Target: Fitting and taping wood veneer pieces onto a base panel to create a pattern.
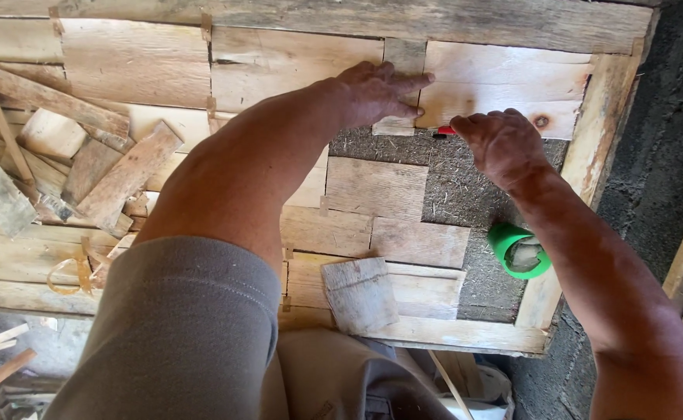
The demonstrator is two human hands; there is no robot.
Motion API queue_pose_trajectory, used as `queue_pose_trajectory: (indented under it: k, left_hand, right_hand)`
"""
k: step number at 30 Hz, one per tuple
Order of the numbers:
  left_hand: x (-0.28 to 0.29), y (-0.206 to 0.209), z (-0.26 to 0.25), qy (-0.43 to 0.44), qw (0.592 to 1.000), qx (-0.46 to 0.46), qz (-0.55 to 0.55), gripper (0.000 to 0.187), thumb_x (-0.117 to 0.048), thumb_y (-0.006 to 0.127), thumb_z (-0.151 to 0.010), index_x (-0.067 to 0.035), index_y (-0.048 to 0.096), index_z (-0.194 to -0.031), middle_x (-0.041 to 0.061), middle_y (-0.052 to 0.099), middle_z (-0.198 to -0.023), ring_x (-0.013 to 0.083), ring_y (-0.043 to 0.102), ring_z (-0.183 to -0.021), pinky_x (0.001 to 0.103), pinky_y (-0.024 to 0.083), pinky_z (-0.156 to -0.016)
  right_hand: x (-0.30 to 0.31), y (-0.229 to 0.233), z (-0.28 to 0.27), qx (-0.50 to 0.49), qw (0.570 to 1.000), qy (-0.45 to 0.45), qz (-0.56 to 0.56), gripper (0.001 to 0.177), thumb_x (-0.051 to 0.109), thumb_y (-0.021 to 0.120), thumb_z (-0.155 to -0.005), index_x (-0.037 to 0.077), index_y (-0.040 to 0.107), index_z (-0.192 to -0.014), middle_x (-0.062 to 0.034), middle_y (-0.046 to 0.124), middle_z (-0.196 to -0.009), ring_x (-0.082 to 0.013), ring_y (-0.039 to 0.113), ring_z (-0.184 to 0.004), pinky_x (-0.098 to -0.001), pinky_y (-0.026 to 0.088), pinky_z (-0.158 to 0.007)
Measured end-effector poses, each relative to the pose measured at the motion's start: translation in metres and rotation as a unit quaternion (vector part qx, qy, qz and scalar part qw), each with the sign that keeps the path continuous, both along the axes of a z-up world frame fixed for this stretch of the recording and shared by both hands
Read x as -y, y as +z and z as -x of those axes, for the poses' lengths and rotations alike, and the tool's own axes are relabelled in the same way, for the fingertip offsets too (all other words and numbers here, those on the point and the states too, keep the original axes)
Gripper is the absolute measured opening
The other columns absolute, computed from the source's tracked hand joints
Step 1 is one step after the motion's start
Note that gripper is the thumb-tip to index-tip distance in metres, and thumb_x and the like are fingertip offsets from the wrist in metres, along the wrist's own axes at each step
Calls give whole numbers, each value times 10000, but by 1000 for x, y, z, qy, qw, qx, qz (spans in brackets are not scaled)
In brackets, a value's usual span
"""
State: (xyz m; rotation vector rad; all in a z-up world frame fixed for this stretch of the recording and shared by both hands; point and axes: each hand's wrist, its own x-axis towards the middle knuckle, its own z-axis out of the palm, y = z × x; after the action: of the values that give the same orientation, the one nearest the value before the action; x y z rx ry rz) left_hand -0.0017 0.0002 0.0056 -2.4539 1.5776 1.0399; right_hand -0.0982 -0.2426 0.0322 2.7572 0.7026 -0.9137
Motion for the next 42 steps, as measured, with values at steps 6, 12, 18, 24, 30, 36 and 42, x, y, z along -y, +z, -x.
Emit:
queue_pose_trajectory:
  k: [6, 12, 18, 24, 30, 36, 42]
  left_hand:
    - [-2, 4, -3, 15, 1000, -16, 10, 847, 56, 650, -890, -434, 406, -1536, -98, 16, -1717, 337, 213, -1537, 472, 240, -1234]
    - [0, 6, -4, 11, 1000, -10, -14, 821, 9, 629, -917, -494, 397, -1523, -120, -2, -1713, 345, 205, -1538, 466, 229, -1244]
    - [1, 17, -5, 26, 999, -23, -35, 783, -16, 595, -947, -505, 393, -1524, -135, -15, -1714, 340, 195, -1546, 451, 227, -1249]
    - [-4, 14, -7, 26, 999, -28, -11, 744, -69, 602, -953, -490, 388, -1528, -130, -18, -1712, 333, 181, -1554, 445, 206, -1254]
    - [-1, 34, -8, 17, 998, -36, -52, 764, -74, 627, -937, -471, 364, -1535, -146, -49, -1719, 344, 171, -1551, 443, 233, -1241]
    - [-1, 15, -8, 48, 997, -61, -16, 751, -68, 633, -943, -477, 405, -1530, -179, -36, -1703, 296, 144, -1573, 433, 164, -1282]
    - [-4, 13, -9, 10, 999, -40, -17, 875, 105, 575, -921, -461, 351, -1550, -135, -62, -1706, 304, 128, -1547, 427, 202, -1239]
  right_hand:
    - [12, -5, 18, 45, 994, 47, -84, 421, -1, 692, -883, 266, 676, -1208, 18, 760, -1029, -152, 706, -807, -325, 588, -822]
    - [3, -14, 32, 101, 982, -6, -159, 187, 130, 686, -1043, 251, 728, -1180, 3, 755, -981, -110, 672, -752, -294, 588, -733]
    - [-37, -50, 28, 173, 962, 16, -210, 216, 287, 742, -958, 208, 771, -1157, -25, 747, -924, -117, 642, -661, -289, 589, -670]
    - [-51, -78, 39, 172, 950, -70, -250, 113, 230, 745, -1011, 148, 759, -1087, -48, 754, -972, -109, 666, -711, -311, 598, -679]
    - [-62, -69, 29, 106, 959, -135, -224, 174, 236, 681, -1004, 85, 735, -1073, -93, 743, -963, -152, 677, -652, -322, 600, -580]
    - [-106, -32, 54, -74, 986, -3, -147, 215, 213, 553, -1079, 142, 689, -929, -51, 713, -935, -176, 690, -766, -297, 627, -653]
    - [-132, 8, 108, -86, 893, -156, -414, 266, 133, 486, -1017, 69, 583, -1256, -162, 701, -1081, -222, 714, -825, -316, 660, -719]
